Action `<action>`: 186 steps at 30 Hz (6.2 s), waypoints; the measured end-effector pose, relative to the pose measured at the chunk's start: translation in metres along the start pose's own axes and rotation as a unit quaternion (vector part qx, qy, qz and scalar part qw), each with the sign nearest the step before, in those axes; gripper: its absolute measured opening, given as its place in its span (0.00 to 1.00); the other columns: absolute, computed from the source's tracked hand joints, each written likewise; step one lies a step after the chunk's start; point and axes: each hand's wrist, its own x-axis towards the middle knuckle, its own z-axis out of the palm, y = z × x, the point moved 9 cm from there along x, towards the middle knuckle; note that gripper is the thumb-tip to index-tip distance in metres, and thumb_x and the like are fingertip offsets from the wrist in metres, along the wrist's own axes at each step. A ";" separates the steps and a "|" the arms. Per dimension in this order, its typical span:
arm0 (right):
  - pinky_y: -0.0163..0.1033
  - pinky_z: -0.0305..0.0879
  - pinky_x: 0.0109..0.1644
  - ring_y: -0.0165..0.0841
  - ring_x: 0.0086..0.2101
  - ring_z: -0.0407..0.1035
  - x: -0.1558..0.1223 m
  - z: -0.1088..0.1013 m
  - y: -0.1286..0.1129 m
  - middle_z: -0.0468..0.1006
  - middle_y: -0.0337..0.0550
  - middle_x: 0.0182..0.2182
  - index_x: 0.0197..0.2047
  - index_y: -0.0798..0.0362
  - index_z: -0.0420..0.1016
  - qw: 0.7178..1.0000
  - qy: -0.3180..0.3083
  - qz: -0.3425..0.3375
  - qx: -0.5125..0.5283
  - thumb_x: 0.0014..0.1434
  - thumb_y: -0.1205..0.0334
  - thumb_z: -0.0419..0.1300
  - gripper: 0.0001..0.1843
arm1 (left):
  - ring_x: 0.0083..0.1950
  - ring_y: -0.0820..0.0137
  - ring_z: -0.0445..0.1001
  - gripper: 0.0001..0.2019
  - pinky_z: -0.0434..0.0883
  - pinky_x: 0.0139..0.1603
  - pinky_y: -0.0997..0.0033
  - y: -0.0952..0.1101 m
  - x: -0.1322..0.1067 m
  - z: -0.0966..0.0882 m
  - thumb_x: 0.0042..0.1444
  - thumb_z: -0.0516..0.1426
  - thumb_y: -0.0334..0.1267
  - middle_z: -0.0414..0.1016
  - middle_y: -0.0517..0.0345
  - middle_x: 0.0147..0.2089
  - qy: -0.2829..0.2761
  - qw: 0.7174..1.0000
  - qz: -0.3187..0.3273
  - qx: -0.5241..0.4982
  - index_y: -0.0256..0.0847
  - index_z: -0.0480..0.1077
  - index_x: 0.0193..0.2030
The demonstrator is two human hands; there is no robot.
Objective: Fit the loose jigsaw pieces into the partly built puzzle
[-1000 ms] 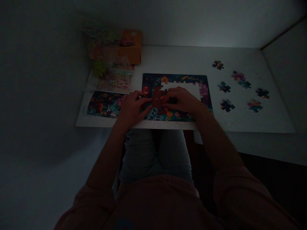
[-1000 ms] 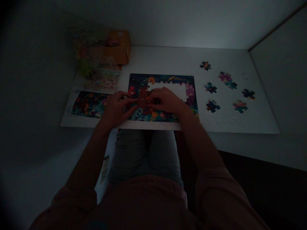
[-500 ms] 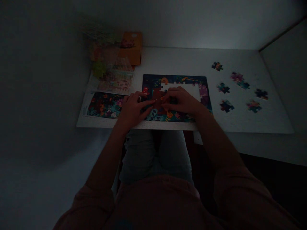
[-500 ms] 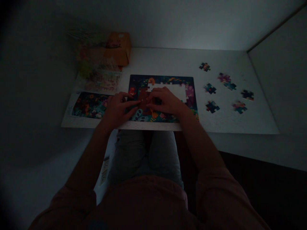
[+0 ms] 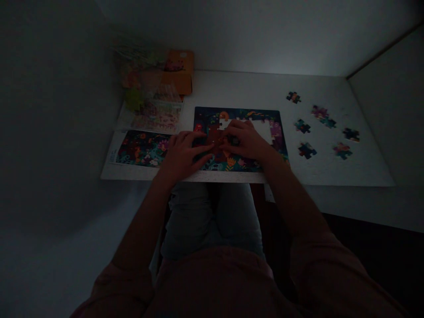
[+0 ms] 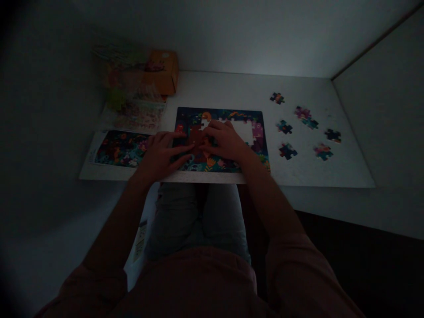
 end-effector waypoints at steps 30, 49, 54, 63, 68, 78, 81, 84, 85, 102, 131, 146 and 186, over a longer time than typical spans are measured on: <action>0.64 0.67 0.55 0.50 0.41 0.72 -0.209 -0.133 0.150 0.85 0.66 0.57 0.62 0.48 0.89 0.906 0.326 0.258 -0.084 0.75 0.18 0.64 0.41 | 0.72 0.31 0.85 0.11 0.70 0.74 0.15 -0.017 -0.002 -0.019 0.81 0.61 0.53 0.86 0.41 0.71 0.059 0.996 -0.034 0.053 0.56 0.82 0.59; 0.85 0.76 0.59 0.75 0.68 0.74 -0.249 -0.093 0.093 0.80 0.68 0.69 0.70 0.34 0.84 0.876 0.302 0.346 -0.149 0.74 0.37 0.73 0.27 | 0.76 0.23 0.75 0.16 0.69 0.74 0.11 -0.043 -0.008 -0.021 0.68 0.69 0.50 0.78 0.44 0.74 0.132 0.990 -0.029 0.033 0.62 0.81 0.61; 0.85 0.73 0.64 0.73 0.67 0.76 -0.252 -0.091 0.096 0.82 0.67 0.65 0.64 0.36 0.86 0.863 0.311 0.366 -0.154 0.75 0.31 0.72 0.24 | 0.74 0.27 0.76 0.16 0.71 0.75 0.13 -0.037 -0.006 -0.021 0.71 0.69 0.50 0.76 0.50 0.72 0.106 0.993 -0.031 0.041 0.66 0.79 0.63; 0.77 0.79 0.59 0.61 0.44 0.84 -0.246 -0.092 0.103 0.89 0.57 0.58 0.73 0.33 0.82 0.900 0.272 0.335 -0.063 0.78 0.38 0.69 0.26 | 0.80 0.22 0.65 0.34 0.74 0.73 0.11 -0.037 -0.004 -0.020 0.68 0.69 0.52 0.68 0.48 0.75 0.137 0.990 -0.035 -0.017 0.83 0.72 0.79; 0.72 0.82 0.51 0.55 0.38 0.80 -0.242 -0.097 0.091 0.87 0.56 0.58 0.70 0.33 0.84 0.904 0.301 0.297 -0.064 0.79 0.40 0.69 0.22 | 0.79 0.24 0.64 0.36 0.73 0.75 0.12 -0.030 -0.001 -0.019 0.73 0.67 0.51 0.65 0.48 0.75 0.085 0.996 -0.013 -0.004 0.81 0.65 0.84; 0.70 0.85 0.49 0.52 0.35 0.80 -0.243 -0.103 0.082 0.87 0.52 0.47 0.58 0.34 0.87 0.897 0.340 0.277 -0.057 0.74 0.38 0.75 0.16 | 0.79 0.31 0.72 0.23 0.72 0.80 0.27 -0.025 0.003 -0.020 0.78 0.64 0.47 0.72 0.28 0.74 0.075 0.994 -0.074 -0.001 0.39 0.81 0.73; 0.68 0.85 0.51 0.48 0.35 0.79 -0.224 -0.122 0.078 0.89 0.51 0.53 0.59 0.34 0.87 0.905 0.363 0.220 -0.037 0.73 0.38 0.76 0.18 | 0.75 0.37 0.76 0.21 0.73 0.80 0.31 -0.019 0.005 -0.021 0.79 0.63 0.45 0.76 0.31 0.68 0.071 0.995 -0.063 0.028 0.35 0.80 0.70; 0.63 0.85 0.53 0.47 0.38 0.81 -0.178 -0.147 0.081 0.88 0.49 0.57 0.64 0.36 0.86 0.917 0.369 0.149 -0.028 0.69 0.37 0.81 0.26 | 0.72 0.40 0.77 0.20 0.73 0.79 0.32 -0.019 0.004 -0.022 0.78 0.64 0.45 0.78 0.36 0.66 0.087 0.994 -0.054 0.033 0.38 0.79 0.69; 0.60 0.85 0.52 0.47 0.40 0.82 -0.159 -0.153 0.087 0.87 0.49 0.58 0.65 0.37 0.86 0.920 0.367 0.140 -0.017 0.68 0.37 0.82 0.29 | 0.72 0.41 0.77 0.20 0.74 0.79 0.33 -0.019 0.003 -0.022 0.76 0.65 0.46 0.78 0.37 0.66 0.094 0.994 -0.049 0.030 0.40 0.79 0.69; 0.44 0.80 0.38 0.38 0.37 0.77 -0.063 -0.118 0.131 0.85 0.42 0.51 0.71 0.34 0.81 0.923 0.292 0.083 0.235 0.63 0.31 0.86 0.41 | 0.71 0.30 0.79 0.23 0.77 0.71 0.20 -0.016 0.001 -0.022 0.73 0.67 0.54 0.79 0.35 0.68 0.055 0.997 -0.047 0.011 0.53 0.81 0.70; 0.40 0.67 0.31 0.35 0.31 0.72 -0.059 -0.097 0.140 0.81 0.35 0.37 0.64 0.41 0.82 0.920 0.232 0.100 0.299 0.58 0.43 0.84 0.34 | 0.74 0.33 0.80 0.18 0.77 0.76 0.19 -0.008 0.006 -0.019 0.73 0.68 0.53 0.83 0.40 0.69 0.040 0.997 -0.059 0.016 0.59 0.85 0.66; 0.41 0.72 0.38 0.38 0.37 0.80 -0.009 -0.085 0.088 0.87 0.38 0.38 0.65 0.43 0.84 0.935 0.123 0.037 0.330 0.57 0.39 0.89 0.40 | 0.76 0.39 0.77 0.19 0.77 0.78 0.26 -0.011 0.002 -0.015 0.75 0.68 0.53 0.81 0.41 0.71 0.036 0.997 -0.068 0.004 0.57 0.82 0.68; 0.40 0.73 0.37 0.36 0.37 0.78 -0.019 -0.073 0.120 0.84 0.40 0.42 0.72 0.43 0.84 0.932 0.133 0.046 0.335 0.63 0.38 0.84 0.40 | 0.72 0.39 0.80 0.15 0.80 0.76 0.25 -0.011 0.004 -0.018 0.75 0.67 0.54 0.84 0.44 0.66 0.048 0.996 -0.072 -0.002 0.59 0.86 0.64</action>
